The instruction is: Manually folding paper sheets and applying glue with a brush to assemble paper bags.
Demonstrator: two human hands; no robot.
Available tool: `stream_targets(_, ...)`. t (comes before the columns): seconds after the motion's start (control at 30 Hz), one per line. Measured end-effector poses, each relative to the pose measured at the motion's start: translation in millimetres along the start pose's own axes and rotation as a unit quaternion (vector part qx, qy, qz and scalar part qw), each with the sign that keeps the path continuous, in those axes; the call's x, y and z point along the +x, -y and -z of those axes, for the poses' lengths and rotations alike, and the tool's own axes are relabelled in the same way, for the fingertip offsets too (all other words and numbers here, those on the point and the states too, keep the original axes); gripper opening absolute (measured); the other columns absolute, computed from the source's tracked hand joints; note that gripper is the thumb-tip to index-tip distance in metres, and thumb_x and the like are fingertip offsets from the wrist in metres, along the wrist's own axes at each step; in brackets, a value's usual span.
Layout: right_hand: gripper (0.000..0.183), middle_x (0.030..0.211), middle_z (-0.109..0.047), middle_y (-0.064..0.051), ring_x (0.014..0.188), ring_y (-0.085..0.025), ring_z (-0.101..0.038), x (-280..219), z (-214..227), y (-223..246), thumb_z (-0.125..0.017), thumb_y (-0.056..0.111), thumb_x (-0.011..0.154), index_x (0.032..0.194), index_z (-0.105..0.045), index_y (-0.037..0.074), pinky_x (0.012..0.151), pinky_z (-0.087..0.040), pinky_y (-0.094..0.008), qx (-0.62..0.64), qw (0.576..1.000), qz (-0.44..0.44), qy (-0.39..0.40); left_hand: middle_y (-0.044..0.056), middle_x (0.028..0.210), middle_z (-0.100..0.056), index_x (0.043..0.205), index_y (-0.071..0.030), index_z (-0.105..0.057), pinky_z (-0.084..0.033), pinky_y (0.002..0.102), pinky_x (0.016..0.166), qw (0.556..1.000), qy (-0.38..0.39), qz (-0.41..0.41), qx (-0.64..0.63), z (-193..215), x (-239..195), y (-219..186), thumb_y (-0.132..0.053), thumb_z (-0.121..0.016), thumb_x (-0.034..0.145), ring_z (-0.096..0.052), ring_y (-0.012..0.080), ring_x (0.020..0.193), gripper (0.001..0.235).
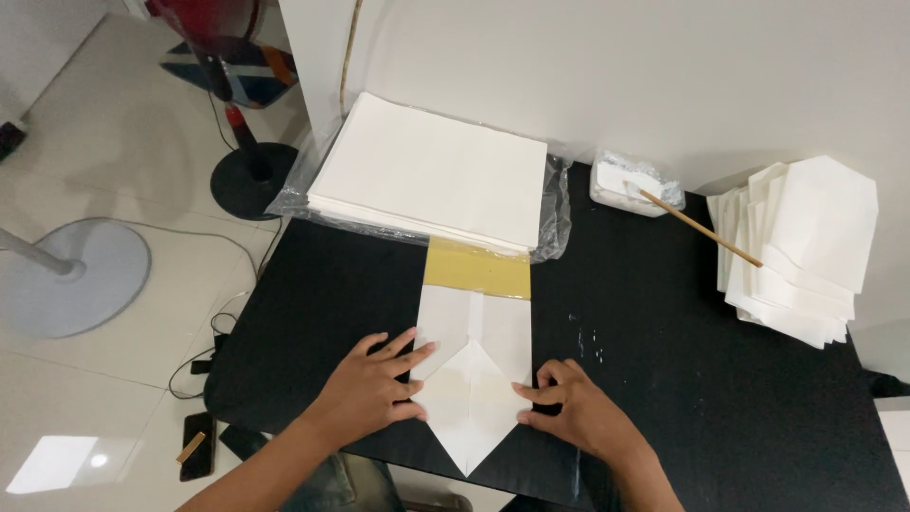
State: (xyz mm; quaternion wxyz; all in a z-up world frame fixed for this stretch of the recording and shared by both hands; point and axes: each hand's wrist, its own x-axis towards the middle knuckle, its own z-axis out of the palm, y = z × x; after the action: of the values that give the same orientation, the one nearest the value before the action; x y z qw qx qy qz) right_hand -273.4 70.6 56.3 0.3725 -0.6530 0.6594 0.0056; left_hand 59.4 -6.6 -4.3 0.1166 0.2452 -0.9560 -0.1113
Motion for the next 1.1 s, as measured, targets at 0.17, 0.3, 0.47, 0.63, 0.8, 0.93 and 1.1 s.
stream_targets(0.17,0.05,0.112,-0.057,0.008,0.113,-0.009,-0.052,1.1,-6.2,-12.2,-0.081,0.036,0.088,0.137,-0.073,0.033,0.1,-0.042,-0.023,0.021,0.999,0.036,-0.012,0.006,0.153,-0.055,0.099,-0.021,-0.082,-0.037,0.052,0.102,0.996,-0.074,-0.019,0.039,-7.7,-5.6,2.0,-0.051,-0.079,0.085,-0.049,0.0326,0.14,0.033)
stream_targets(0.3,0.05,0.113,-0.058,0.008,0.113,-0.009,-0.053,0.8,-8.6,-12.0,-0.082,0.032,0.088,0.137,-0.073,0.034,0.098,-0.043,-0.025,0.033,0.999,0.018,-0.012,0.009,0.153,-0.054,0.108,-0.021,-0.083,-0.04,0.053,0.102,0.996,-0.085,0.005,0.02,-25.3,-12.4,4.1,-0.051,-0.078,0.086,-0.049,0.033,0.14,0.037)
stream_targets(0.47,0.044,0.102,-0.056,0.005,0.095,-0.014,-0.052,-3.7,-19.9,-21.4,-0.076,0.031,0.092,0.135,-0.074,0.03,0.087,-0.046,-0.029,-0.02,0.988,0.128,-0.078,0.006,0.152,-0.056,0.107,-0.023,-0.084,-0.04,0.052,0.1,0.997,-0.071,0.031,-0.007,-23.5,-12.8,2.1,-0.046,-0.077,0.086,-0.046,0.0316,0.143,0.032)
stream_targets(0.63,0.042,0.092,-0.059,0.004,0.085,-0.014,-0.052,-10.8,-35.6,-22.5,-0.077,0.026,0.091,0.132,-0.075,0.021,0.078,-0.047,-0.029,-0.006,0.977,0.15,-0.15,0.002,0.148,-0.059,0.101,-0.025,-0.086,-0.038,0.056,0.104,0.994,-0.091,0.05,-0.041,-24.4,-14.9,-2.1,-0.041,-0.08,0.084,-0.047,0.0303,0.141,0.024)
stream_targets(0.8,0.041,0.093,-0.059,0.003,0.083,-0.014,-0.051,-12.8,-39.0,-21.5,-0.078,0.025,0.09,0.131,-0.076,0.024,0.075,-0.049,-0.028,-0.017,0.974,0.152,-0.168,0.003,0.148,-0.059,0.097,-0.02,-0.086,-0.037,0.055,0.106,0.991,-0.103,0.043,-0.069,-18.9,-13.2,-3.6,-0.04,-0.079,0.085,-0.047,0.0329,0.142,0.024)
stream_targets(0.93,0.041,0.095,-0.057,0.004,0.087,-0.014,-0.05,-13.9,-34.5,-17.3,-0.078,0.026,0.09,0.131,-0.076,0.022,0.085,-0.047,-0.028,0.004,0.979,0.139,-0.147,0.005,0.151,-0.057,0.102,-0.019,-0.084,-0.04,0.054,0.103,0.996,-0.09,0.024,-0.006,-17.6,-13.3,-7.0,-0.044,-0.078,0.087,-0.048,0.0334,0.141,0.03)
stream_targets(1.1,0.052,0.096,-0.06,0.005,0.09,-0.013,-0.05,-12.8,-40.3,-10.3,-0.086,0.031,0.083,0.133,-0.075,0.021,0.087,-0.047,-0.025,0.032,0.988,0.087,-0.125,0.008,0.155,-0.052,0.107,-0.017,-0.082,-0.04,0.056,0.104,0.996,-0.077,0.04,0.016,-15.3,-14.7,-14.5,-0.049,-0.075,0.088,-0.044,0.0357,0.143,0.038)
